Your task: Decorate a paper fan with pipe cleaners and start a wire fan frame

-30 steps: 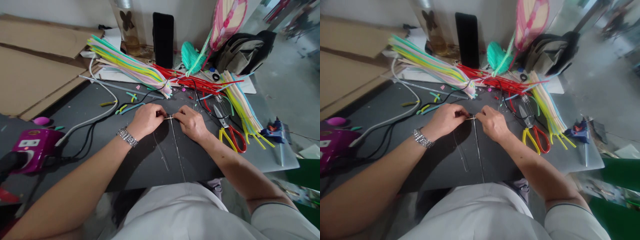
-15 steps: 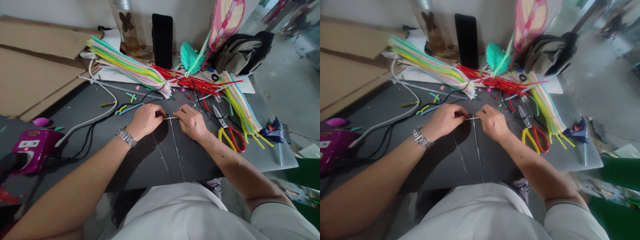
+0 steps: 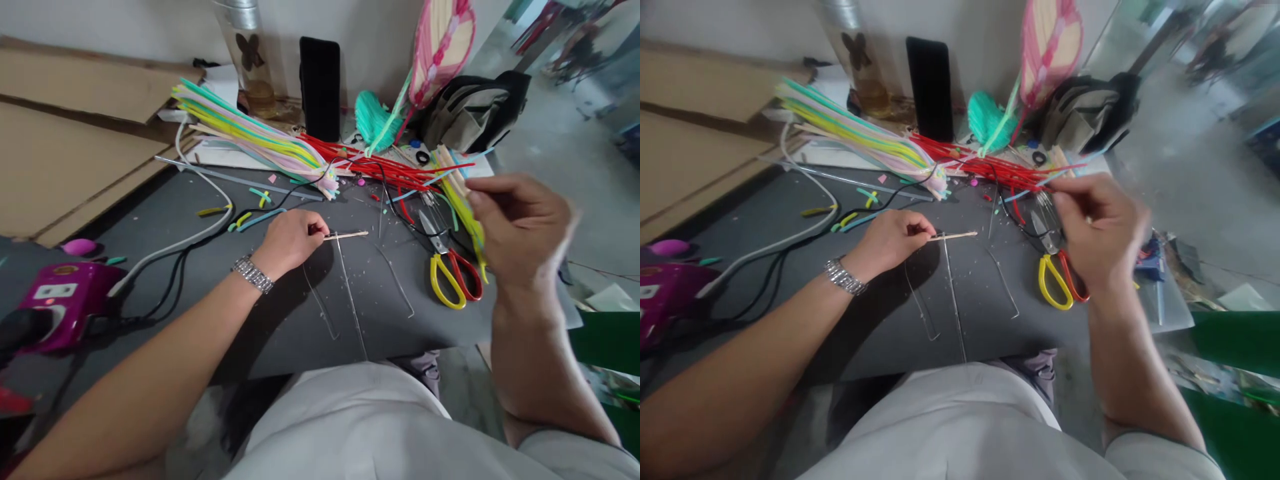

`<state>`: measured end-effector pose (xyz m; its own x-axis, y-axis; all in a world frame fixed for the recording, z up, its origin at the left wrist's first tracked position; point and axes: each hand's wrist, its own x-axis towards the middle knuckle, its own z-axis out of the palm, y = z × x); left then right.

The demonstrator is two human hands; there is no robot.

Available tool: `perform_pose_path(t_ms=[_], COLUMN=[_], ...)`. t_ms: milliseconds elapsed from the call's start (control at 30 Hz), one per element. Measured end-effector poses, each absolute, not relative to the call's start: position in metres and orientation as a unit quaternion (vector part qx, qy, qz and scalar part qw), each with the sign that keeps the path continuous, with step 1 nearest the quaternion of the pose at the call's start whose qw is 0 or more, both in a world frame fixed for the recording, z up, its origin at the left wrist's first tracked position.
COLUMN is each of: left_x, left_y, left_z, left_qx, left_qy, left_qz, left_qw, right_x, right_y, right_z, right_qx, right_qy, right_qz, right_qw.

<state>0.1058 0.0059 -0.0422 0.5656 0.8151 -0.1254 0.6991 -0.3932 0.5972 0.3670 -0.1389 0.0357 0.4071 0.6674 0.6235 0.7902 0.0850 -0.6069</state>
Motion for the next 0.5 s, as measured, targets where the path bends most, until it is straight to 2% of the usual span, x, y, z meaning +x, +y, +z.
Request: perform_pose_path(t_ms=[167,367,500], left_x=[0.106,0.098,0.096], left_y=[0.007,0.018,0.020], left_z=[-0.039,-0.061,-0.066], left_qx=[0.841,0.854,0.860], left_qy=[0.431,0.432,0.400], left_qz=[0.092,0.105,0.150], left_qw=[0.313,0.271,0.277], right_x=[0.448,0.508,0.520], right_y=[-0.207,-0.285,-0.301], right_z=[0.024,0.006,-0.011], right_qx=[-0.823,-0.963,-0.978], right_qy=[-0.396,-0.208,-0.162], right_qz=[-0.161,-0.100,-0.080], right_qw=[0.375,0.139,0.107])
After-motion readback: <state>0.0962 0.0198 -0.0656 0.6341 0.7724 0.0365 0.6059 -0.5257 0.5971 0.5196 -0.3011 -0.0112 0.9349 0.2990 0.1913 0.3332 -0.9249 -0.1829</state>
